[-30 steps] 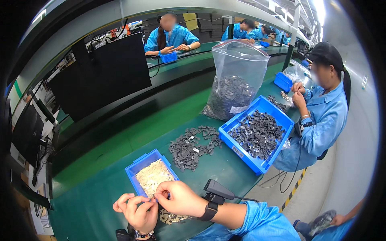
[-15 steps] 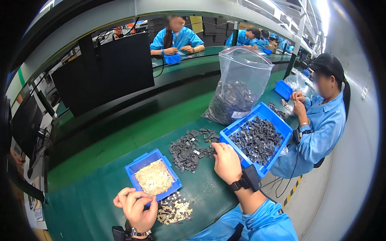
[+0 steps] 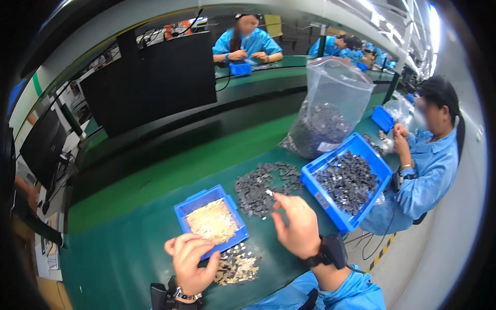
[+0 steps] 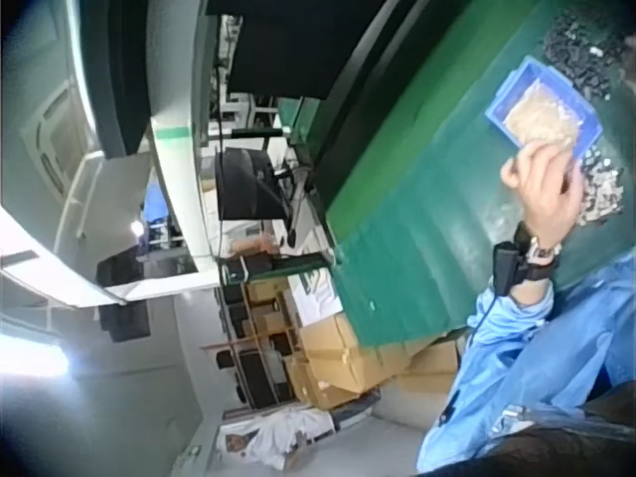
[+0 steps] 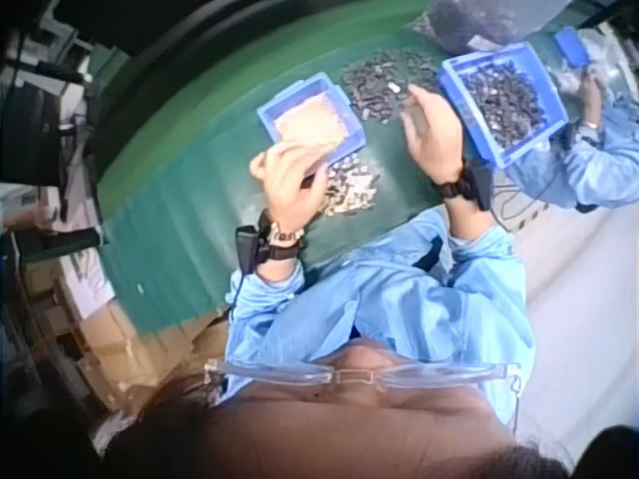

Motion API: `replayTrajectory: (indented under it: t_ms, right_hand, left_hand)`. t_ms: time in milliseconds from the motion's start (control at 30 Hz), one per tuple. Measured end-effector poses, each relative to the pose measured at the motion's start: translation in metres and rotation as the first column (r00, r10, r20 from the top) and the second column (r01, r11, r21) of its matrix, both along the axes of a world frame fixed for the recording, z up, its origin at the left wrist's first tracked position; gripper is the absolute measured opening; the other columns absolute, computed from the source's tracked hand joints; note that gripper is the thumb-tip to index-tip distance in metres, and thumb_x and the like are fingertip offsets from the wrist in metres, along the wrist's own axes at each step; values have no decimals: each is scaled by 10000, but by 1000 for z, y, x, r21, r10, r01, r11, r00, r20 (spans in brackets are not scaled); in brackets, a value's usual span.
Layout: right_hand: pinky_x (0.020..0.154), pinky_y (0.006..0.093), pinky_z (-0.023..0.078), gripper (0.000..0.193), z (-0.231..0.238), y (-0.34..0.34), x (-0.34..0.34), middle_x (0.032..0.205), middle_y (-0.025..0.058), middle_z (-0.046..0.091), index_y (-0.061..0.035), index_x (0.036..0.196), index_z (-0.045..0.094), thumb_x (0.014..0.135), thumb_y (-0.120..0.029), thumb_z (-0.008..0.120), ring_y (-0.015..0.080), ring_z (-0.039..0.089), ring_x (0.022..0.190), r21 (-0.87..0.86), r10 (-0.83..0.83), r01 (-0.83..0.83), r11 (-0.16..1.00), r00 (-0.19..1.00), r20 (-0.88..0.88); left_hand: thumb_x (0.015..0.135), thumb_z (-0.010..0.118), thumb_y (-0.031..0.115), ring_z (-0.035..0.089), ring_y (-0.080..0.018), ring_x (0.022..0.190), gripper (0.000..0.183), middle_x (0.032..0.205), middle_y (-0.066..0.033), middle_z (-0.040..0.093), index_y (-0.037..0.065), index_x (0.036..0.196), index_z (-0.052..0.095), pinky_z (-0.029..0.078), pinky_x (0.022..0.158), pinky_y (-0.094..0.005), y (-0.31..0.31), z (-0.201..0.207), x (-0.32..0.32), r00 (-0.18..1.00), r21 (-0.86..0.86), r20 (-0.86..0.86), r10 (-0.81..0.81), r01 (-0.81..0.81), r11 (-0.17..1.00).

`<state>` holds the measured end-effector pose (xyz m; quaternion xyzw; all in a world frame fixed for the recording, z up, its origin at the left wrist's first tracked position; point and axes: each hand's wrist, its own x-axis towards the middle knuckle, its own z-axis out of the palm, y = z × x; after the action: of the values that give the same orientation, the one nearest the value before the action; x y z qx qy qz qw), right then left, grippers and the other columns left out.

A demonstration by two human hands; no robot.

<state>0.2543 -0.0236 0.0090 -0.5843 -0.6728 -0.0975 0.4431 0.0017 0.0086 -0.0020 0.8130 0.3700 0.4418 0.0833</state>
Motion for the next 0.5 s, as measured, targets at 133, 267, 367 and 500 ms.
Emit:
replayTrajectory:
  t_ms: [133,267,367,500]
  right_hand:
    - [711,381,543,464,13,-8,-55,933,129,681,-16,1120,593,695,53,767,316,671,811,74,335,-328,942,934,-123]
    - [715,374,544,377,2,-2,-81,924,129,680,-16,1060,619,717,37,767,307,668,808,43,365,-365,930,902,-232]
    - [715,372,543,343,0,-2,-85,927,136,679,-10,1033,628,723,27,770,301,667,807,-15,367,-388,921,883,-292]
    - [758,322,542,257,1,-4,-91,973,122,677,6,1001,638,776,19,761,218,671,861,-89,340,-458,885,763,-550]
  left_hand:
    - [707,782,62,628,-228,1036,374,941,-13,725,53,1068,687,283,1003,-481,3,-4,4,984,-100,43,-174,178,979]
    - [702,754,-4,666,-251,924,246,887,-71,715,18,944,716,420,880,-433,10,-7,4,969,-24,161,-187,193,981]
    - [691,735,-30,669,-252,874,204,876,-78,707,21,888,723,456,803,-396,14,-9,1,970,22,163,-179,178,984]
    - [691,728,-35,659,-257,859,196,868,-63,700,28,876,721,458,776,-377,15,-9,-2,964,47,196,-178,173,984]
